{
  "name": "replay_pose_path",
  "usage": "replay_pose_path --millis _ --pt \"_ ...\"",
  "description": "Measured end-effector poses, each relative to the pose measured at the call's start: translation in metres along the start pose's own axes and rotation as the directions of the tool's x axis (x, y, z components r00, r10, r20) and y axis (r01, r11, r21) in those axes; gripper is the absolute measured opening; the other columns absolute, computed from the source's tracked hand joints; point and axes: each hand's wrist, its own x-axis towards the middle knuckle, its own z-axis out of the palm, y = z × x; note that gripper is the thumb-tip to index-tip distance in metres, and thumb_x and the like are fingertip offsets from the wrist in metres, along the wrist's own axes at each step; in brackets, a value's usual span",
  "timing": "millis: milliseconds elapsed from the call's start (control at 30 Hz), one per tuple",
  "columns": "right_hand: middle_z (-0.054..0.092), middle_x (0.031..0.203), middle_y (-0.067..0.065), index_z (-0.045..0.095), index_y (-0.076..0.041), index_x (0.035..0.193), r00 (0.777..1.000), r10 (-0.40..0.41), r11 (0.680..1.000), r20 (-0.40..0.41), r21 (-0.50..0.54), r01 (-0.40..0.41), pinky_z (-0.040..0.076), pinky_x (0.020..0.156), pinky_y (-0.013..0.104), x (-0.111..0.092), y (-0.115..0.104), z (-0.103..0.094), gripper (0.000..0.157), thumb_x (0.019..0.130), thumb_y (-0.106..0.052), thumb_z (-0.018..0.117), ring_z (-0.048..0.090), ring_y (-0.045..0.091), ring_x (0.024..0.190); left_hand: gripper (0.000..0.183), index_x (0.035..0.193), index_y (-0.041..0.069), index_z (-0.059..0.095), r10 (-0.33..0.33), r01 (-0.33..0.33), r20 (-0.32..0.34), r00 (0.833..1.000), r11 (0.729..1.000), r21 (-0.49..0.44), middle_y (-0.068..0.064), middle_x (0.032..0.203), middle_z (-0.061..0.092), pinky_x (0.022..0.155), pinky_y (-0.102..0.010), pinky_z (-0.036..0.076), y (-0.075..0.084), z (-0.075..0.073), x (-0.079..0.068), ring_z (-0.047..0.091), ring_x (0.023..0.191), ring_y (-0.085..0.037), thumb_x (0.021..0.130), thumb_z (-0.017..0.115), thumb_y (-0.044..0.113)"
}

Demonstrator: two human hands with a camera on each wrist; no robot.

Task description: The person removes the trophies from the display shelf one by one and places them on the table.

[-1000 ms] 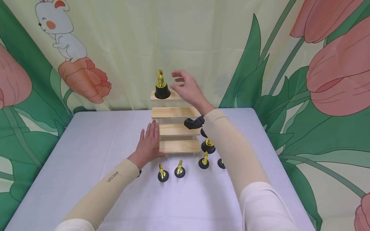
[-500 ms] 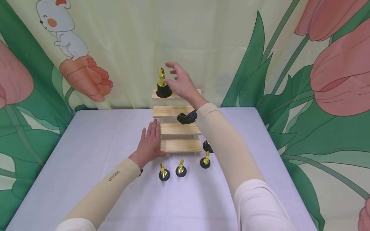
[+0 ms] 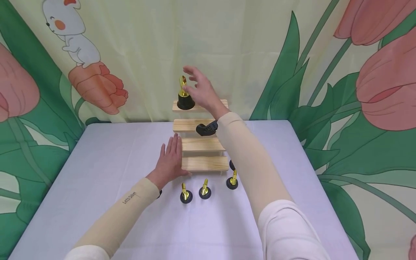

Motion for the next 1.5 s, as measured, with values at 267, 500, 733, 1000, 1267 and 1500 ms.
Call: replay_pose_path --millis 267,500,733,1000,1267,1500 --pt "0.053 0.147 0.007 0.045 -0.007 0.145 1.000 -0.031 0.999 -0.002 0.010 0.031 0.033 0.117 0.046 0.005 0.003 0.003 0.048 0.098 -0.003 0.057 0.045 0.020 0.140 0.143 0.157 -0.002 -0.007 -0.006 0.006 0.013 1.000 1.000 0.017 -0.022 0.166 -0.009 0.124 -0.056 0.013 0.002 -0.003 0.001 0.002 0.155 -0.037 0.067 0.082 0.065" --pt "0.058 0.136 0.002 0.051 -0.012 0.138 0.999 -0.006 0.998 -0.035 -0.059 0.004 0.042 0.109 0.036 0.012 0.021 0.004 0.045 0.096 -0.009 0.064 0.053 0.015 0.128 0.141 0.157 -0.002 -0.006 -0.016 0.016 0.028 0.999 1.000 0.009 -0.021 0.166 -0.008 0.124 -0.055 0.012 0.003 -0.004 -0.001 0.002 0.155 -0.036 0.068 0.082 0.063" --pt "0.058 0.136 0.004 0.056 -0.012 0.134 0.999 0.041 0.997 -0.031 -0.063 -0.043 0.047 0.107 0.032 0.009 0.020 0.003 0.039 0.096 -0.009 0.063 0.054 0.019 0.127 0.142 0.157 -0.002 -0.007 -0.019 0.019 0.036 0.999 1.000 -0.001 -0.021 0.166 -0.009 0.124 -0.056 0.011 0.003 -0.005 0.000 0.001 0.155 -0.036 0.068 0.082 0.063" --pt "0.053 0.146 0.001 0.055 -0.017 0.138 0.997 0.078 0.997 -0.004 0.014 -0.078 0.044 0.112 0.037 0.004 0.023 0.001 0.040 0.099 -0.010 0.059 0.049 0.022 0.138 0.141 0.157 -0.002 -0.006 -0.023 0.023 0.040 0.999 1.000 -0.004 -0.021 0.166 -0.009 0.124 -0.056 0.011 0.004 -0.007 -0.002 0.001 0.155 -0.036 0.068 0.082 0.063" --pt "0.052 0.147 0.000 0.055 -0.019 0.138 0.997 0.076 0.996 -0.034 0.050 -0.074 0.044 0.112 0.038 0.001 0.026 0.002 0.040 0.100 -0.009 0.057 0.050 0.023 0.137 0.142 0.157 -0.002 -0.006 -0.015 0.015 0.037 0.999 1.000 -0.005 -0.021 0.166 -0.009 0.124 -0.057 0.012 0.005 -0.006 -0.001 0.002 0.155 -0.037 0.067 0.082 0.063" --pt "0.054 0.143 0.002 0.054 -0.013 0.137 0.996 0.038 0.997 -0.082 0.071 -0.032 0.047 0.108 0.038 -0.001 0.031 -0.003 0.039 0.099 -0.008 0.059 0.054 0.027 0.133 0.142 0.157 -0.003 -0.004 -0.014 0.014 0.021 1.000 1.000 0.007 -0.022 0.166 -0.008 0.123 -0.057 0.014 0.004 -0.004 -0.002 0.003 0.155 -0.037 0.067 0.082 0.064"
